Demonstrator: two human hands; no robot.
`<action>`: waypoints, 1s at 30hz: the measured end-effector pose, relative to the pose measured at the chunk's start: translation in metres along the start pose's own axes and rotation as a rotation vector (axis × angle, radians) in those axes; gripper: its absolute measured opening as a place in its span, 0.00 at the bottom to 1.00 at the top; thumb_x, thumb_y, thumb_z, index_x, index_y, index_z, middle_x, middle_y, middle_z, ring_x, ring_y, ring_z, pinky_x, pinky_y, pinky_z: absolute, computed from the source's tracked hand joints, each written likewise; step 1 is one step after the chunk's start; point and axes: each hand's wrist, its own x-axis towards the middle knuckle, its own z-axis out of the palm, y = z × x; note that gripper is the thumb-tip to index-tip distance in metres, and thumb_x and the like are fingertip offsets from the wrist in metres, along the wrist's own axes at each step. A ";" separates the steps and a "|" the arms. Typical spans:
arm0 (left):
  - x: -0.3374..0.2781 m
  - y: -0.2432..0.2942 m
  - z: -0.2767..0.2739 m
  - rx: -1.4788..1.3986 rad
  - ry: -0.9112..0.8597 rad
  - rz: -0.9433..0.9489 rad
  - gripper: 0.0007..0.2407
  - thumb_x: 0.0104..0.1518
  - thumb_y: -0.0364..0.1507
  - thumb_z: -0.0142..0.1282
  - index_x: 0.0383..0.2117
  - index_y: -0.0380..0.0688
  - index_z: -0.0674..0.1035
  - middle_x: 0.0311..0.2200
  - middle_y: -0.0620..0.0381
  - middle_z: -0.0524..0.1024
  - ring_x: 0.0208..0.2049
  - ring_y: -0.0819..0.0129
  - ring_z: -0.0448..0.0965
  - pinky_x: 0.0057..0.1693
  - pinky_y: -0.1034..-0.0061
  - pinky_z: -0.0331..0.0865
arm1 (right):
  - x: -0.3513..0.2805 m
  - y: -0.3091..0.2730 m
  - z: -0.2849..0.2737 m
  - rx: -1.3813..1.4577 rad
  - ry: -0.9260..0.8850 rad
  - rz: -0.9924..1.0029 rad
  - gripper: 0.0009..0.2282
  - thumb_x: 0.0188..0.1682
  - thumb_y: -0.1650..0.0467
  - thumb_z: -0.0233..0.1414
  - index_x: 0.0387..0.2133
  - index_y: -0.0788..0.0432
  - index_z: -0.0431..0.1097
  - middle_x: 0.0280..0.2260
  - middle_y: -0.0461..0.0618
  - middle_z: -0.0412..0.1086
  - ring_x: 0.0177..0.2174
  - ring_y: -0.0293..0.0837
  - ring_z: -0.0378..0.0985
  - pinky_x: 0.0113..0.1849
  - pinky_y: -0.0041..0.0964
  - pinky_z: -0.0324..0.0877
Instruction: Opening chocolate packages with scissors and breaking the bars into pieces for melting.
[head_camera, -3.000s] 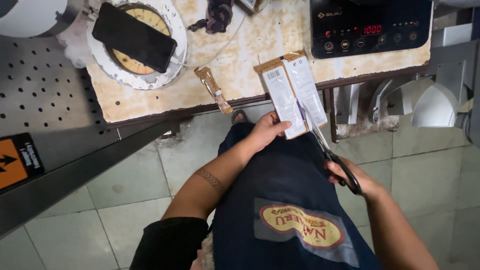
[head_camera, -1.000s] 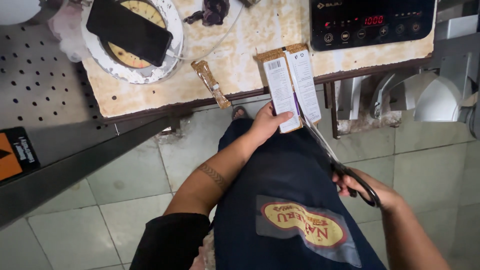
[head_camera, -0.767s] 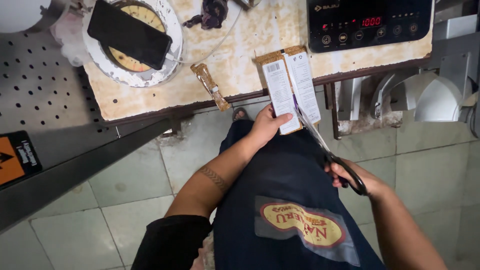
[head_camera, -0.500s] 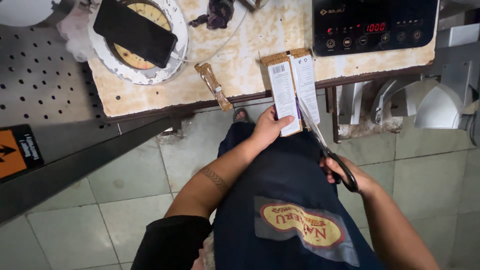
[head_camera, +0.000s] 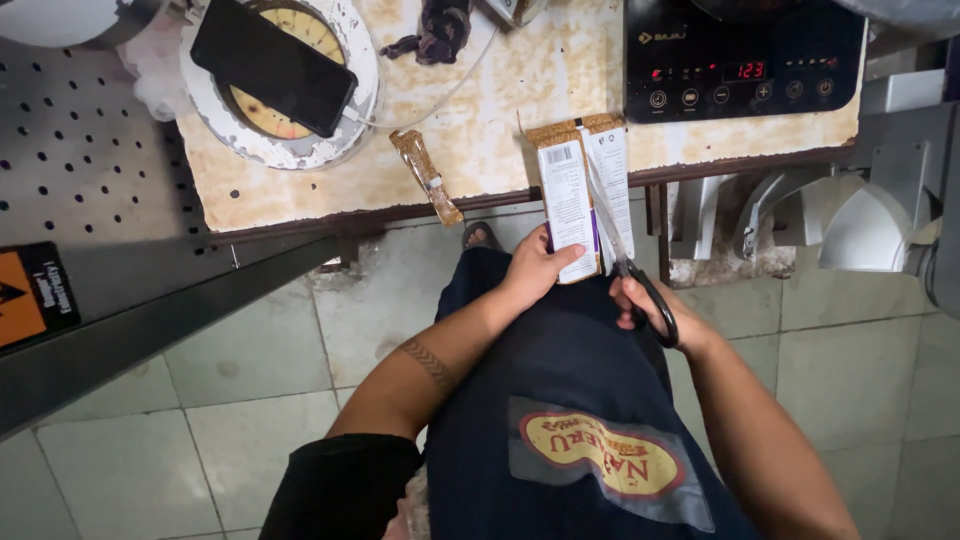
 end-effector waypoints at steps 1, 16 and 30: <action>0.000 0.001 -0.001 -0.015 0.006 -0.004 0.13 0.58 0.22 0.62 0.48 0.34 0.76 0.43 0.53 0.81 0.44 0.71 0.80 0.52 0.75 0.75 | 0.004 0.003 -0.001 0.021 0.008 0.018 0.27 0.51 0.50 0.49 0.40 0.65 0.67 0.28 0.47 0.62 0.28 0.40 0.68 0.33 0.38 0.73; -0.008 0.009 -0.009 0.082 0.002 -0.003 0.12 0.58 0.21 0.62 0.47 0.33 0.77 0.42 0.54 0.82 0.43 0.71 0.81 0.52 0.75 0.74 | 0.021 -0.015 0.015 0.033 0.095 0.049 0.27 0.49 0.47 0.48 0.33 0.62 0.68 0.22 0.44 0.61 0.21 0.37 0.65 0.25 0.34 0.70; -0.034 0.096 -0.023 0.607 0.129 -0.031 0.15 0.53 0.29 0.65 0.44 0.37 0.78 0.40 0.48 0.83 0.41 0.64 0.84 0.50 0.72 0.74 | -0.012 -0.055 -0.011 -0.215 0.087 -0.064 0.25 0.51 0.50 0.50 0.28 0.64 0.70 0.18 0.47 0.62 0.19 0.39 0.65 0.23 0.35 0.70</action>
